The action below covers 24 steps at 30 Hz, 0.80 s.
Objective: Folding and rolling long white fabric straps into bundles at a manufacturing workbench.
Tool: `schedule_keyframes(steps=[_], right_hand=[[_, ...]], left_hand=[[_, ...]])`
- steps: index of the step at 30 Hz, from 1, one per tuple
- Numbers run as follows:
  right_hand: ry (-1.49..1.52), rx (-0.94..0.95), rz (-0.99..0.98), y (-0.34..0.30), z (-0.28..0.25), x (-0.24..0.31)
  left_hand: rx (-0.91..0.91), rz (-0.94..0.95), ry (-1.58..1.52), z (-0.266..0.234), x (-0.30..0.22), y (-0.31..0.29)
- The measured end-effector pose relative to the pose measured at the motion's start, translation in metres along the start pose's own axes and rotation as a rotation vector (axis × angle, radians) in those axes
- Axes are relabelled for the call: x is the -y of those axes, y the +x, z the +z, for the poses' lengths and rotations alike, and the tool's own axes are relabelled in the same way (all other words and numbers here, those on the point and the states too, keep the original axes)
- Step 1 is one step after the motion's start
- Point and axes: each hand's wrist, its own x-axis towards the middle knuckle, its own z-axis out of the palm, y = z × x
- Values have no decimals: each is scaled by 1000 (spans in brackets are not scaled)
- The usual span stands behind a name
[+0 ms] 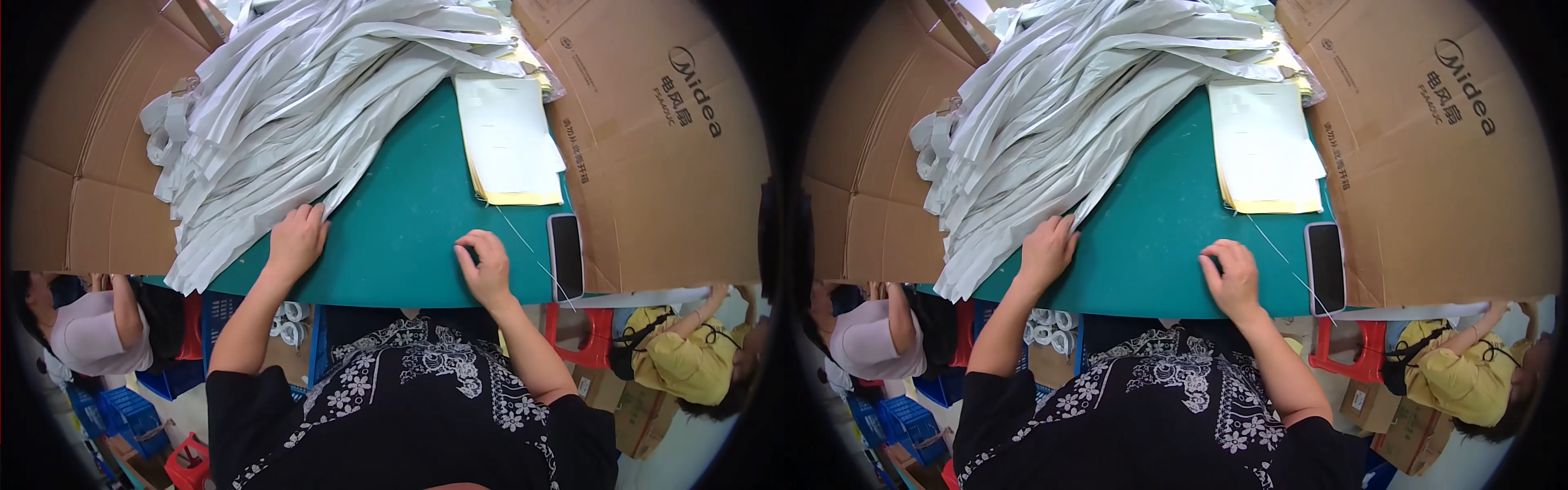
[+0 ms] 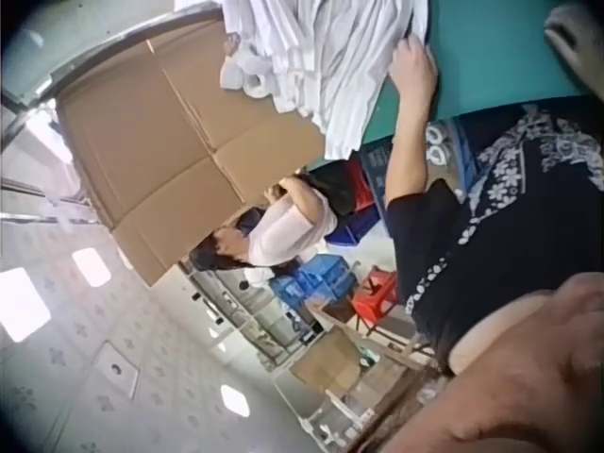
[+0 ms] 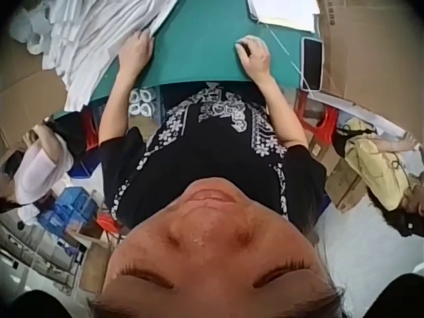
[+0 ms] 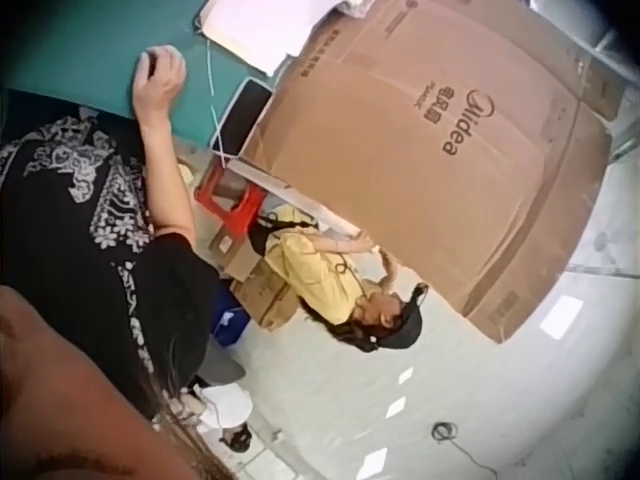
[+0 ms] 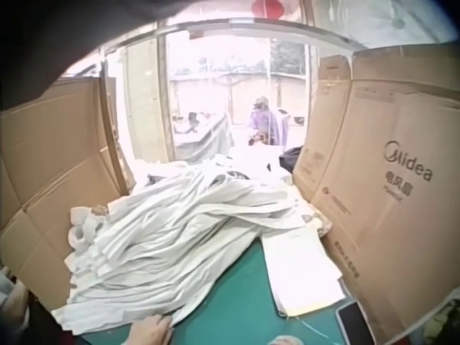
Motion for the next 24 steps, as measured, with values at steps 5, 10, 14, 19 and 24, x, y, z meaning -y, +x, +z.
schedule_keyframes(steps=[5, 10, 14, 19, 24], right_hand=[[1007, 348, 875, 16, 32, 38], [1188, 344, 948, 20, 50, 28], [1258, 269, 906, 14, 29, 13], [1465, 364, 836, 1, 29, 8], [1431, 461, 864, -14, 15, 16]], left_hand=[[-55, 106, -148, 6, -75, 2], [45, 89, -152, 9, -135, -8], [239, -70, -1027, 9, -116, -17], [498, -440, -1585, 41, -114, 6], [578, -480, -1599, 51, -130, 50]])
